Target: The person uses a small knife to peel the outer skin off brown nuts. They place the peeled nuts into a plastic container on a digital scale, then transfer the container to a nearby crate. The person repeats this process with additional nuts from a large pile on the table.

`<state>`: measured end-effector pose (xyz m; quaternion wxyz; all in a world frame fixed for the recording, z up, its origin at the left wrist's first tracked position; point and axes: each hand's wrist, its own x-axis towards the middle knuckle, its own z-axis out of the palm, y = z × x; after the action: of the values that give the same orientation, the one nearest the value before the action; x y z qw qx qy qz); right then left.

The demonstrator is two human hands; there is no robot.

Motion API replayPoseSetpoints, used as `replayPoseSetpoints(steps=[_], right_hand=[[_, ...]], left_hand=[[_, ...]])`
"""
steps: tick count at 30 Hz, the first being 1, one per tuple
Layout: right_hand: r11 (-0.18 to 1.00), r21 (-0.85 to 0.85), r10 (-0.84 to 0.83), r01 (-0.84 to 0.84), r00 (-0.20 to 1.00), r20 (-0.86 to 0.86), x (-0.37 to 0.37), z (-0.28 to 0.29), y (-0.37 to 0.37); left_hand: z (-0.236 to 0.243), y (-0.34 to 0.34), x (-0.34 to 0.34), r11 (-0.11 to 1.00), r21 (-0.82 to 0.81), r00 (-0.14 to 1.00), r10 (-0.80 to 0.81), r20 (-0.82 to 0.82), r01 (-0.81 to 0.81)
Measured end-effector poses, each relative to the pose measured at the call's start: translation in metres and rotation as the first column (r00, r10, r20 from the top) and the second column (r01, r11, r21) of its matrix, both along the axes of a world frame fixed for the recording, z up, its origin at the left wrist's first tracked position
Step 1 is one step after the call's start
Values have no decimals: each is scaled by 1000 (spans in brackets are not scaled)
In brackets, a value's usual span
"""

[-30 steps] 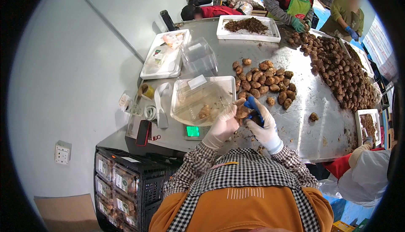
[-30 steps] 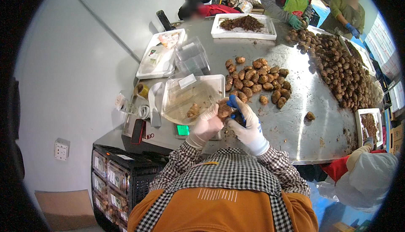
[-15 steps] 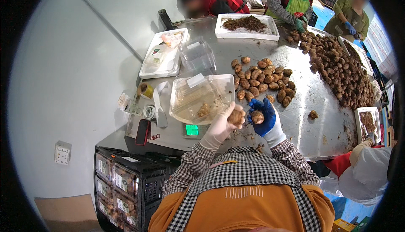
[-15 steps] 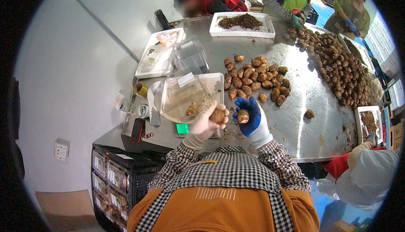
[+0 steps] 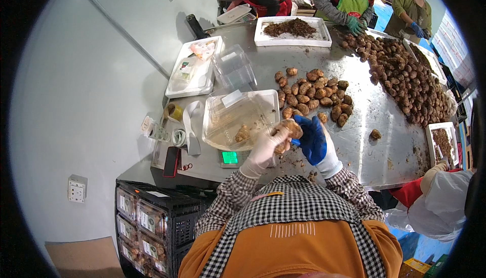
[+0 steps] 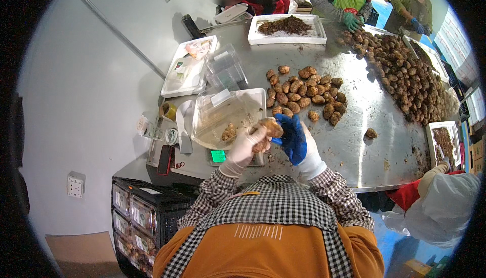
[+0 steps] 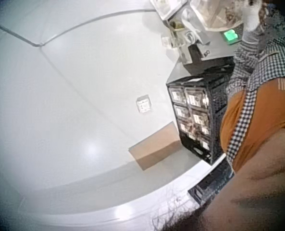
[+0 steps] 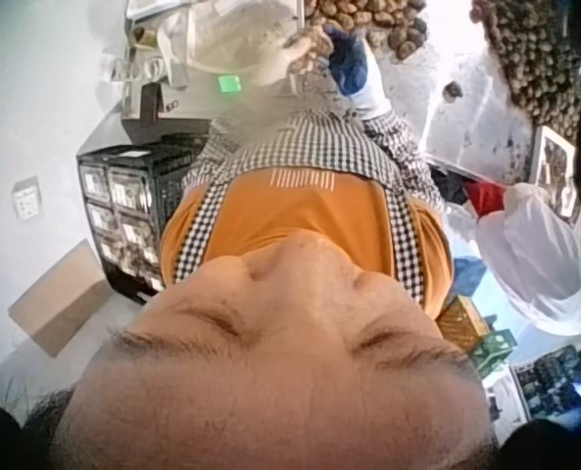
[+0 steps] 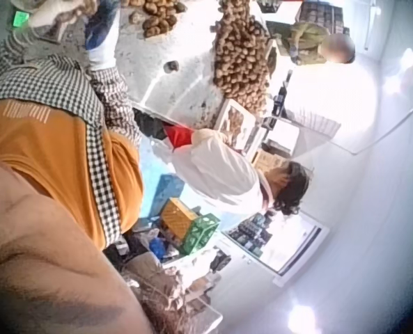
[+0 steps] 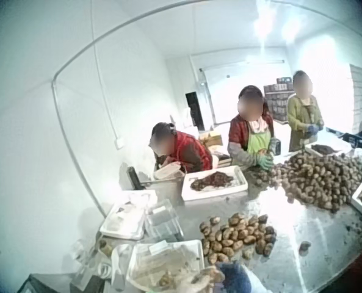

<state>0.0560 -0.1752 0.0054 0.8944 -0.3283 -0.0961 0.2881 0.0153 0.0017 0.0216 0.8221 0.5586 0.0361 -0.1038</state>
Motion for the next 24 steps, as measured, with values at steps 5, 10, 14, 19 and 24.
replayPoseSetpoints(steps=[5,10,14,19,24], right_hand=[[836,-482,66,262,825,562,-11,26,-7],[850,-446,-77,280,904,420,-14,19,3],[707,-478,-13,521,685,729,-9,10,3],[658,-505,71,558,622,780,-1,6,-6],[586,-486,111,648,530,841,-7,24,-4]], left_hand=[[-6,4,-3,872,-485,993,-108,-55,68],[-6,3,-5,877,-480,996,-30,-80,-12],[1,0,-7,928,-363,993,43,-109,-80],[-3,-9,-8,960,190,960,162,228,-207],[4,-8,-11,410,722,806,61,588,-558]])
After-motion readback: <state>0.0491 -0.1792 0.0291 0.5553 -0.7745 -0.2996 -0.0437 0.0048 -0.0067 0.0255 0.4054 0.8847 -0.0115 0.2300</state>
